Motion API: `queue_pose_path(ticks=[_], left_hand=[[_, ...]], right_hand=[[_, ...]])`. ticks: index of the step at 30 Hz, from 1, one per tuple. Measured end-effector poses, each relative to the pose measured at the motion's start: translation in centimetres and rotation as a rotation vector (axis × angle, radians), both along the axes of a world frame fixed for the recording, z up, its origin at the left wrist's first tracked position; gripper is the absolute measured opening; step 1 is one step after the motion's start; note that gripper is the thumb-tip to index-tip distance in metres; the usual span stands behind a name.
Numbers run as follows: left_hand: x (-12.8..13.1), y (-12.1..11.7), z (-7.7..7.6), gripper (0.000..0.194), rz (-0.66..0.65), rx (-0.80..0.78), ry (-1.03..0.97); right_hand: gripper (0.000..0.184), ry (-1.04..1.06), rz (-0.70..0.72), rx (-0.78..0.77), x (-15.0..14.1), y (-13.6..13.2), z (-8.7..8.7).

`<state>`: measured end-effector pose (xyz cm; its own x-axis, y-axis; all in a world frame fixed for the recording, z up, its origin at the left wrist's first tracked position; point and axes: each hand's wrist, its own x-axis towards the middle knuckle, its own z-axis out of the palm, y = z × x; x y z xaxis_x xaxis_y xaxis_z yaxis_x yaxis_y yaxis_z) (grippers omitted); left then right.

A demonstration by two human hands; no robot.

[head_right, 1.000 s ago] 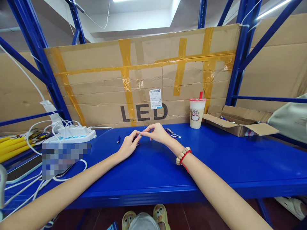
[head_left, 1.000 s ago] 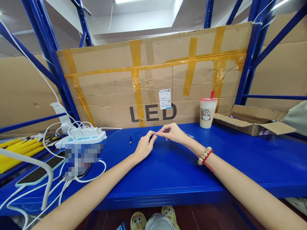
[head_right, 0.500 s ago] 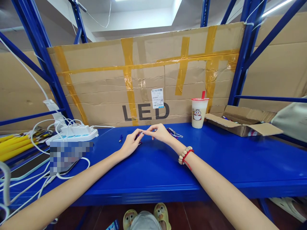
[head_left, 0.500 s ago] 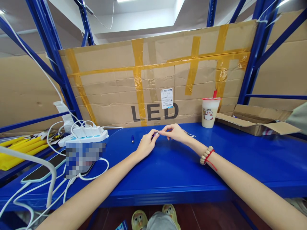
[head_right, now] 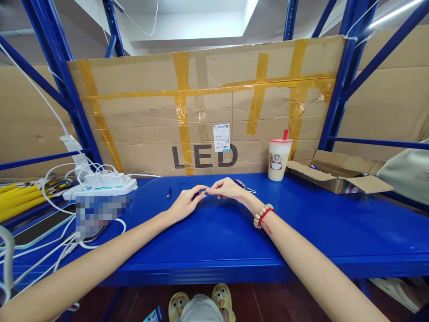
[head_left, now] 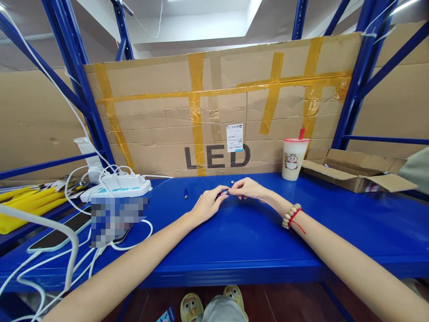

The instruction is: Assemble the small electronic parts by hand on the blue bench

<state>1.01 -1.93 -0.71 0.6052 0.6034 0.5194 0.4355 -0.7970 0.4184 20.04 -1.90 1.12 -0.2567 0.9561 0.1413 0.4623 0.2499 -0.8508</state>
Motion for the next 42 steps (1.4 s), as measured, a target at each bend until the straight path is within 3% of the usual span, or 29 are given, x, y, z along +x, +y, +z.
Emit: queue_pose_path(ticks=[10,15,24,37,42], left_hand=[[0.0,0.1,-0.1,0.027,-0.066,-0.008,-0.011],[0.1,0.3,0.0,0.029,-0.012,-0.062,-0.013],[0.2,0.7,0.2,0.030,0.069,-0.111,-0.075],[0.2,0.4,0.1,0.026,0.032,-0.092,-0.083],[0.1,0.5,-0.1,0.026,0.024,-0.090,-0.066]], right_hand=[[0.040,0.020,-0.027,-0.019,-1.0,-1.0,0.5],[0.042,0.022,-0.043,0.007,-1.1,-0.8,0.5],[0.042,0.185,-0.078,0.252,-1.5,-0.4,0.4],[0.036,0.144,0.018,0.382,-1.3,-0.2,0.4],[0.034,0.031,0.026,0.507,-1.0,0.1,0.0]])
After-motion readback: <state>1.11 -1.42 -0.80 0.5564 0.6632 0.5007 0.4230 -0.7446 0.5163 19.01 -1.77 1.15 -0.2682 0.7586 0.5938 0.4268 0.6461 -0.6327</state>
